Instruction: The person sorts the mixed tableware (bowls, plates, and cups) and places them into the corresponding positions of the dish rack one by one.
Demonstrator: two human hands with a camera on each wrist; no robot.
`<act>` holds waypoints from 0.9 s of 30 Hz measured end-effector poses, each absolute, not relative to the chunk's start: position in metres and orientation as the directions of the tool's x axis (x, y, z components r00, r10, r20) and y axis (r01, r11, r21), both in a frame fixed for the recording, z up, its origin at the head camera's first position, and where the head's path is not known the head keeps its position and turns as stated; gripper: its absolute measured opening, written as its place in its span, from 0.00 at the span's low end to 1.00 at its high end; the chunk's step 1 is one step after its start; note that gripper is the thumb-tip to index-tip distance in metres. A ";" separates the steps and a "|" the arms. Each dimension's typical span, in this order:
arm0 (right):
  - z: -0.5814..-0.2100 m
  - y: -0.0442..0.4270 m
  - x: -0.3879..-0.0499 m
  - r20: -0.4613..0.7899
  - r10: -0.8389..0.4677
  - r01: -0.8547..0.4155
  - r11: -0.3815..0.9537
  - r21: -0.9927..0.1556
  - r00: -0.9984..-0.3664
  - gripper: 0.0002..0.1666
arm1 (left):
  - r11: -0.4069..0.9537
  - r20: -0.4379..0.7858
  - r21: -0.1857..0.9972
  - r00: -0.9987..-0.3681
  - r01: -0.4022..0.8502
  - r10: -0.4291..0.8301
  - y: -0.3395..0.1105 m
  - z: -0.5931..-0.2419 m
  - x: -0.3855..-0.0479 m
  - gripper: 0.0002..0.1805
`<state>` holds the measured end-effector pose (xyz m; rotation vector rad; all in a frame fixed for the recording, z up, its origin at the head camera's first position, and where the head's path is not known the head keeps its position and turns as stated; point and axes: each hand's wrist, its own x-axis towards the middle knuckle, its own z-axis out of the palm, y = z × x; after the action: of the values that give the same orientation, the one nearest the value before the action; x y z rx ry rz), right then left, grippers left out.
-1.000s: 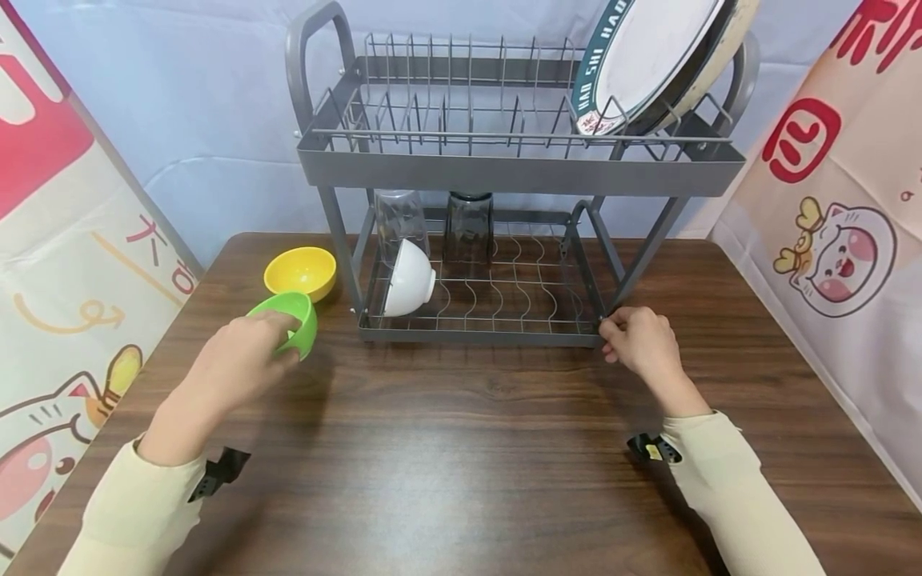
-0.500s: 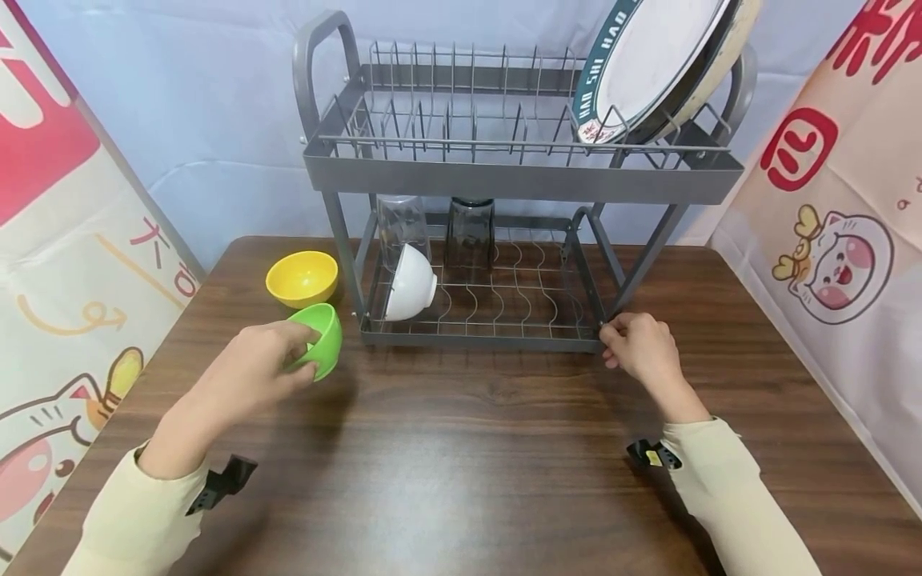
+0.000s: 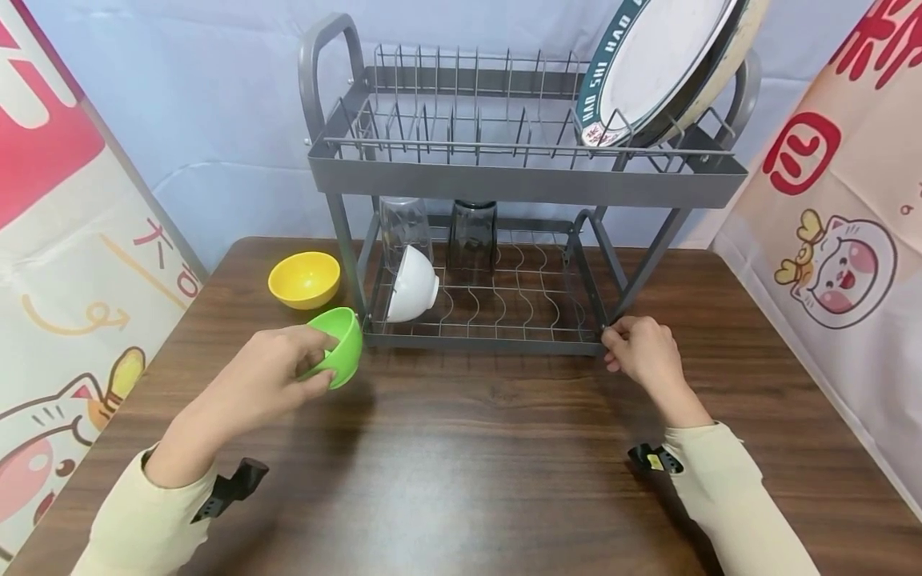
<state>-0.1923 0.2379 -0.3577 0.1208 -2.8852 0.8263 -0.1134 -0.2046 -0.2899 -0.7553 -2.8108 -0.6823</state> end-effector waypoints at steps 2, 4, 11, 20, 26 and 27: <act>-0.358 0.238 -0.192 0.154 -0.038 -0.114 0.846 -0.520 -0.987 0.14 | 0.756 0.274 0.396 -0.853 0.521 0.444 -0.202 -0.289 -0.113 0.11; -0.358 0.238 -0.192 0.155 -0.039 -0.115 0.847 -0.519 -0.987 0.14 | 0.738 0.298 0.406 -0.841 0.540 0.452 -0.200 -0.288 -0.113 0.11; -0.358 0.238 -0.192 0.167 -0.041 -0.123 0.848 -0.515 -0.985 0.14 | 0.673 0.359 0.443 -0.805 0.593 0.473 -0.193 -0.288 -0.114 0.12; -0.358 0.237 -0.192 0.169 -0.048 -0.129 0.846 -0.517 -0.985 0.14 | 0.623 0.432 0.488 -0.790 0.611 0.435 -0.184 -0.287 -0.120 0.14; -0.357 0.237 -0.192 0.162 -0.047 -0.126 0.845 -0.520 -0.986 0.14 | 0.597 0.447 0.553 -0.812 0.581 0.376 -0.177 -0.287 -0.125 0.13; -0.357 0.237 -0.192 0.160 -0.047 -0.125 0.845 -0.521 -0.986 0.14 | 0.590 0.446 0.567 -0.817 0.574 0.366 -0.176 -0.287 -0.126 0.13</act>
<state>-0.1916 0.2373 -0.3571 0.1344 -2.8804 0.8272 -0.1257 -0.1760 -0.2869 -0.7709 -2.5397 -1.0546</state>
